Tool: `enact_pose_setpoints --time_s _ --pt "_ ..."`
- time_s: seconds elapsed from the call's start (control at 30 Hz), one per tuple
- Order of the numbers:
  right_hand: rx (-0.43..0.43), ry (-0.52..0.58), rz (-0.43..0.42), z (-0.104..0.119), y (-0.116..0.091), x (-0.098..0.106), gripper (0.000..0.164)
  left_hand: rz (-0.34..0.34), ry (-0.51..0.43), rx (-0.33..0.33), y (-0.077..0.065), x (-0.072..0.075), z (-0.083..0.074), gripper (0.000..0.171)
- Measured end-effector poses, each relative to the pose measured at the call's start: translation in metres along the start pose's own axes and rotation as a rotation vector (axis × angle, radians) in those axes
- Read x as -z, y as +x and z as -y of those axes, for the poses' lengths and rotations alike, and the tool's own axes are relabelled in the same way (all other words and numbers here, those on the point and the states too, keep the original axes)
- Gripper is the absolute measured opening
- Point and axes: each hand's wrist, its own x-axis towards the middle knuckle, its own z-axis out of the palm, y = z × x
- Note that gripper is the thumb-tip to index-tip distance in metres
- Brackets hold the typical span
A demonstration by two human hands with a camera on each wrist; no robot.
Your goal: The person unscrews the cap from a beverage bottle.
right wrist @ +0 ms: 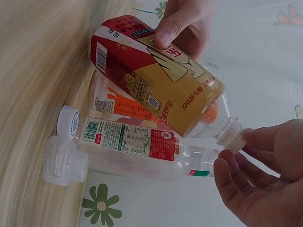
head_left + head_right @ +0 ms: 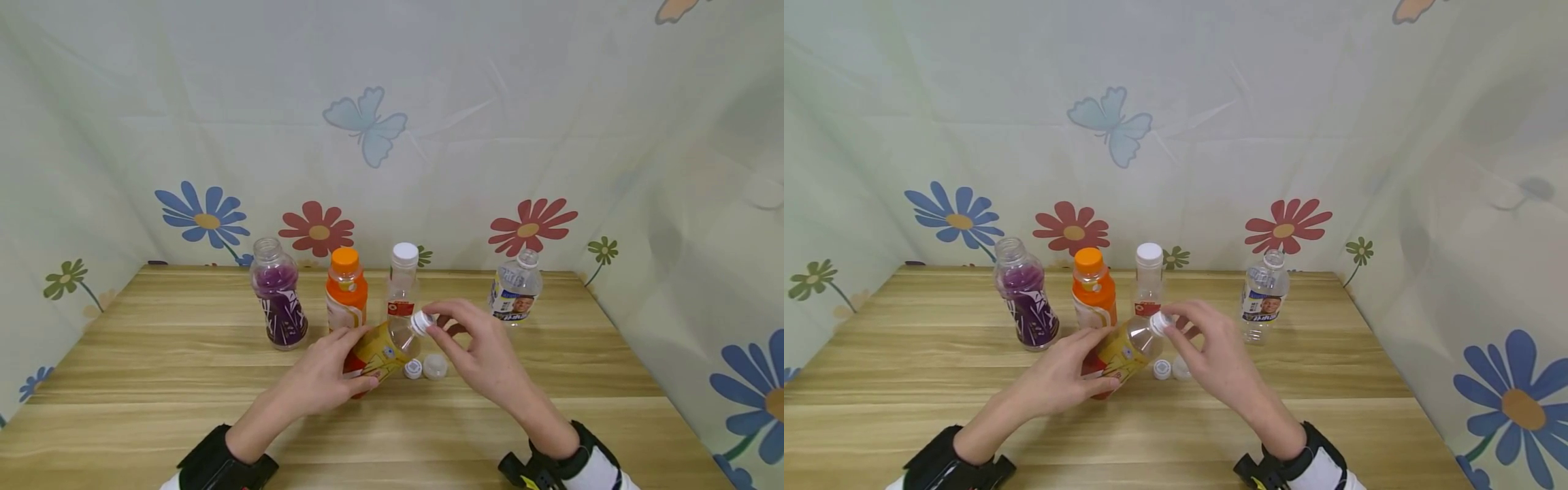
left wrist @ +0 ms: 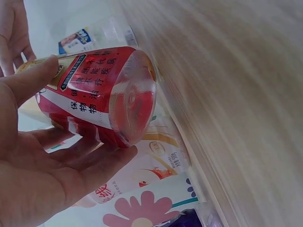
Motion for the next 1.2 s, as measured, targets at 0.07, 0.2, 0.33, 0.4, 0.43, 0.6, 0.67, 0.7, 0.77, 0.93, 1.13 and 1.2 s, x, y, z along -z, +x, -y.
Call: enact_pose_setpoints --time_s 0.07,0.2,0.33,0.4,0.43,0.6,0.67,0.7,0.77,0.93,1.13,1.2 --pt "0.011 0.006 -0.002 -0.0001 0.0004 -0.0001 0.027 -0.001 -0.001 0.000 0.0001 0.0000 0.0001 0.073" --pt "0.030 0.024 -0.008 0.0004 0.0010 0.0000 0.029 -0.008 0.005 -0.011 0.0004 -0.0002 0.0009 0.074" --pt "0.036 0.054 -0.012 0.0014 0.0009 0.0004 0.030 -0.011 0.002 -0.018 0.0006 -0.0004 0.0011 0.074" --pt "0.033 0.070 -0.014 0.0016 0.0007 0.0003 0.030 -0.011 -0.001 -0.021 0.0005 -0.0004 0.0011 0.074" --pt "0.030 0.077 -0.014 0.0015 0.0006 0.0003 0.030 -0.011 -0.002 -0.022 0.0004 -0.0004 0.0010 0.073" --pt "-0.007 0.085 -0.007 0.0004 -0.0002 -0.0006 0.028 -0.004 -0.002 -0.020 -0.0002 -0.0003 0.0008 0.073" --pt "-0.034 0.071 -0.005 0.0001 -0.0006 -0.0007 0.026 0.002 -0.001 -0.017 -0.0001 -0.0002 0.0007 0.074" --pt "-0.049 0.061 -0.006 0.0001 -0.0008 -0.0006 0.026 0.005 -0.001 -0.016 -0.0001 -0.0003 0.0006 0.074" --pt "-0.083 0.032 -0.007 0.0003 -0.0011 -0.0003 0.024 0.009 -0.001 -0.014 -0.0001 -0.0003 0.0002 0.073" --pt "-0.173 -0.036 0.005 0.0016 -0.0019 -0.0004 0.023 0.002 0.015 -0.016 -0.0007 -0.0008 -0.0014 0.073" --pt "-0.170 -0.044 0.003 0.0012 -0.0019 -0.0015 0.016 -0.001 0.024 -0.019 -0.0012 -0.0007 -0.0026 0.073" --pt "-0.150 -0.042 -0.001 0.0009 -0.0019 -0.0014 0.014 -0.004 0.027 -0.021 -0.0013 -0.0009 -0.0025 0.073"
